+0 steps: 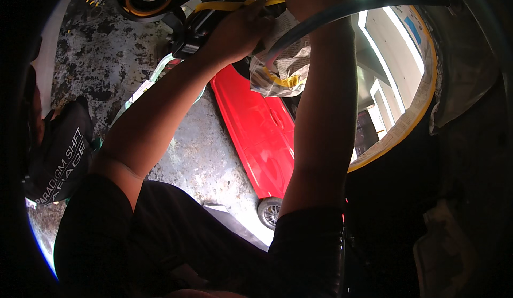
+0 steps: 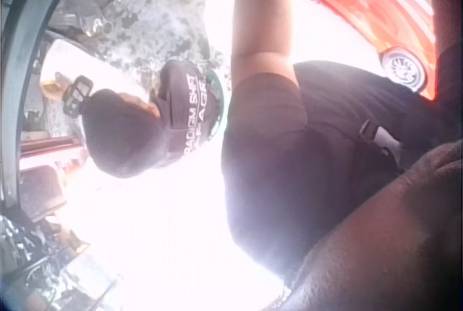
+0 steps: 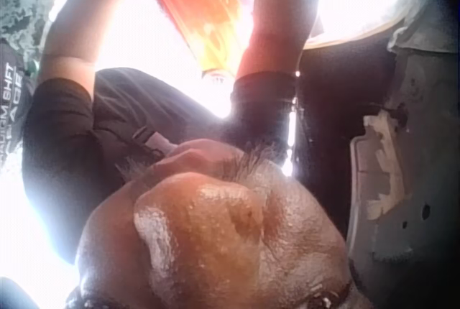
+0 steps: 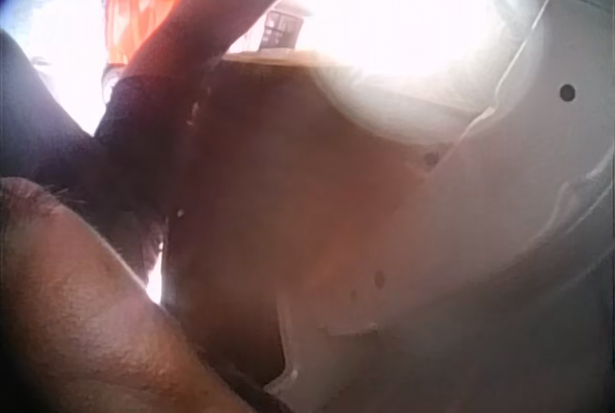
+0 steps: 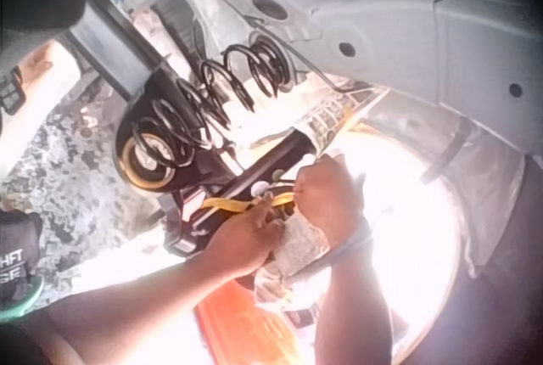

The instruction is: The person wraps yellow tape around a bundle of cables and a wrapped object, repeatedly adjusting the tape and the bundle to secure them together. The hands manipulate the tape and cables, pulling and smoothing the tape to ensure it adheres properly.

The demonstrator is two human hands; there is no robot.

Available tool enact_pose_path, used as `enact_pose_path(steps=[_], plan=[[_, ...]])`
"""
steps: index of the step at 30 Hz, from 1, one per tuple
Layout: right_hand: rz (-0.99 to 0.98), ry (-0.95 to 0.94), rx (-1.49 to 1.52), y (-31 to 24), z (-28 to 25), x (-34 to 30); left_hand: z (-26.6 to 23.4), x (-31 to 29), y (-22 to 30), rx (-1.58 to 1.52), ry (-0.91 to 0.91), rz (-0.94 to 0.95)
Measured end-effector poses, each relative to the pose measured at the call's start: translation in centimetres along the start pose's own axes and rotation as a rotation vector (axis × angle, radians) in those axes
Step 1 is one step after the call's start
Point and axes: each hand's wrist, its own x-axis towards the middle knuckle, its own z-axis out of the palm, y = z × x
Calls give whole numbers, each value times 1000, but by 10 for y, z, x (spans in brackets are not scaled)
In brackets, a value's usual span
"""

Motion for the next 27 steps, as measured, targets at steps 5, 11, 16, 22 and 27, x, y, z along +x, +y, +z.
enact_pose_path(steps=[5,11,16,22,27], plan=[[-106,169,207,1,5,0,-11,-5,23,-59,-66,-123],[10,193,294,-15,-8,-8,-9,-5,16,-33,-96,-103],[1,137,250,-10,3,-3,-19,-12,30,-137,-108,-44],[-15,138,267,-13,3,-4,-54,-64,47,-25,54,208],[-33,145,251,-14,4,-4,-103,-55,46,537,389,390]])
